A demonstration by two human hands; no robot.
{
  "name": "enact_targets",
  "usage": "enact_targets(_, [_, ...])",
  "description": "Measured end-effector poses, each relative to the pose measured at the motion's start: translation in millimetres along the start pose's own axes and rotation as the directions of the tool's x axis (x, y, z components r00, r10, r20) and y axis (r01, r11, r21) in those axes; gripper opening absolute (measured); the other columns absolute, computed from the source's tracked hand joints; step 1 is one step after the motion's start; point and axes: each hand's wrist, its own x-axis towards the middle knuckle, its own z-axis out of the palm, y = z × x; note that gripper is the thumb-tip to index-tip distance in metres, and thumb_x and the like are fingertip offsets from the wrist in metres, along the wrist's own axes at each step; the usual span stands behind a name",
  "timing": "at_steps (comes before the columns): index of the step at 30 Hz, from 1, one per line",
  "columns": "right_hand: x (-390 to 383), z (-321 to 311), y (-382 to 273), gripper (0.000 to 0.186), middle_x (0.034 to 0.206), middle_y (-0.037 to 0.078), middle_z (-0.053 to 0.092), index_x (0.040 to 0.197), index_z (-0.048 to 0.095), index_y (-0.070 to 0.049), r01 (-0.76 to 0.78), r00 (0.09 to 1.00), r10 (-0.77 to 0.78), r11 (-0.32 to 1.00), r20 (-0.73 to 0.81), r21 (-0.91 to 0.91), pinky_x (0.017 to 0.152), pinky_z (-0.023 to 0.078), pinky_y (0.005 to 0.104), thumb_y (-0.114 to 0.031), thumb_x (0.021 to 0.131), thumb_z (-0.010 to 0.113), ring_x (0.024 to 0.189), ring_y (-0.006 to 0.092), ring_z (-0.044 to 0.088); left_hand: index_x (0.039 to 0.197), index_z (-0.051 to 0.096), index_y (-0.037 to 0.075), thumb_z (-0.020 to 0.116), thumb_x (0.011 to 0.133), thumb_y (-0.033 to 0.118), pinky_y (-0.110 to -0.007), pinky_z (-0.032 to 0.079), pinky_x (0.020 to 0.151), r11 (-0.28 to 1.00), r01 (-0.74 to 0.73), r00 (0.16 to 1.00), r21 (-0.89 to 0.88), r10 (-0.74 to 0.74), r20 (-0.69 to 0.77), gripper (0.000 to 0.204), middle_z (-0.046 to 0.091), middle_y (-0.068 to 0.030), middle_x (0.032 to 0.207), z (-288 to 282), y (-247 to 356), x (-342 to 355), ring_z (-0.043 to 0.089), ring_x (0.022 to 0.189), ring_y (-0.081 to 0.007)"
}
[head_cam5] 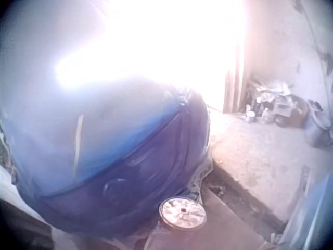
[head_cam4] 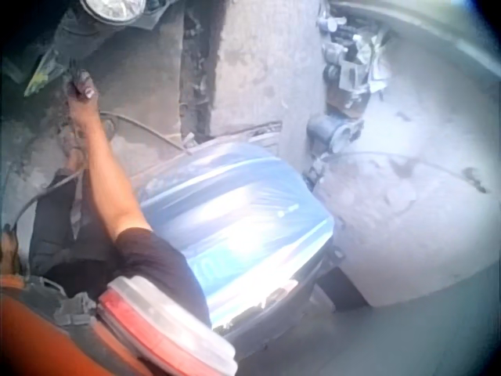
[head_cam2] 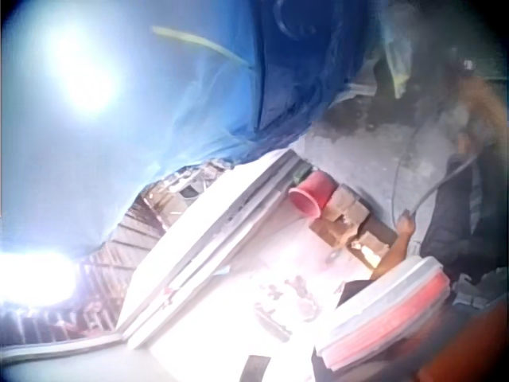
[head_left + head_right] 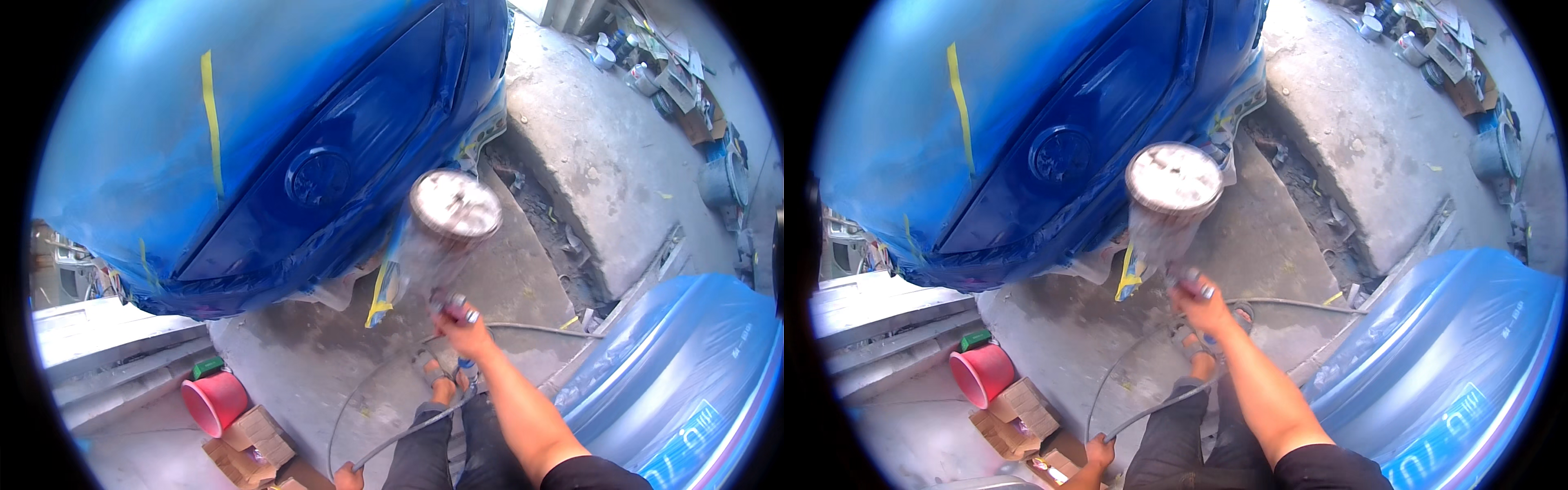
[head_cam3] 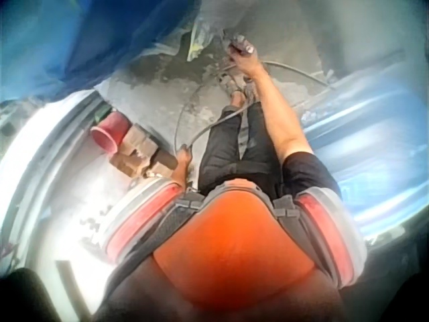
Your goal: The person spray paints a car bumper and body panel using a spray gun. They move the gun in controlled sweeps to apply paint to sections of the vehicle that are partially masked with blue plastic and paper, while managing the attached air hose.
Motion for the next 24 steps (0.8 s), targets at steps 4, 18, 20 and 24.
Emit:
enact_targets(4, [31, -42, -42, 0.018, 0.067, 0.000, 0.057, 0.089, 0.055, -0.006, -0.021, 0.978, -0.026, 0.975, -0.206, -0.222, 0.051, 0.045, 0.0256, -0.023, 0.089, 0.061, 0.059, 0.0089, 0.056, 0.079, 0.063, 0.002, 0.063, 0.081, 0.038, -0.047, 0.047, 0.068, 0.984, -0.063, 0.998, -0.166, 0.058, -0.037, 0.035, 0.063, -0.0234, 0.075, 22, 0, 9, 0.061, 0.077, -0.0417])
enact_targets(18, [6, -42, -33, 0.013, 0.070, 0.002, 0.061, 0.093, 0.060, -0.006, 0.052, 0.951, -0.102, 0.983, -0.291, -0.174, 0.054, 0.044, 0.0231, -0.018, 0.090, 0.059, 0.063, 0.0077, 0.056, 0.083, 0.064, 0.001, 0.060, 0.084, 0.037, -0.044, 0.046, 0.069, 0.952, -0.067, 0.996, -0.298, 0.045, -0.081, 0.036, 0.063, -0.0223, 0.075, 12, 2, 26, 0.061, 0.078, -0.0402])
enact_targets(20, [2, -30, -19, 0.006, 0.073, 0.003, 0.060, 0.091, 0.059, -0.003, 0.063, 0.990, -0.085, 0.980, -0.109, -0.190, 0.058, 0.047, 0.0251, -0.006, 0.086, 0.058, 0.066, 0.0095, 0.058, 0.084, 0.064, 0.001, 0.061, 0.084, 0.036, -0.044, 0.046, 0.070, 0.958, -0.018, 1.000, -0.285, 0.014, -0.016, 0.035, 0.063, -0.0227, 0.077, 0, 13, 26, 0.061, 0.079, -0.0405])
enact_targets(24, [21, -33, -22, 0.006, 0.076, 0.003, 0.059, 0.092, 0.057, -0.002, 0.073, 0.997, -0.075, 0.990, -0.014, -0.121, 0.059, 0.048, 0.0275, -0.003, 0.086, 0.058, 0.064, 0.0121, 0.058, 0.084, 0.064, 0.001, 0.062, 0.083, 0.035, -0.044, 0.046, 0.070, 0.954, -0.112, 0.979, -0.276, 0.059, -0.193, 0.033, 0.063, -0.0230, 0.077, 1, 44, 36, 0.061, 0.077, -0.0406])
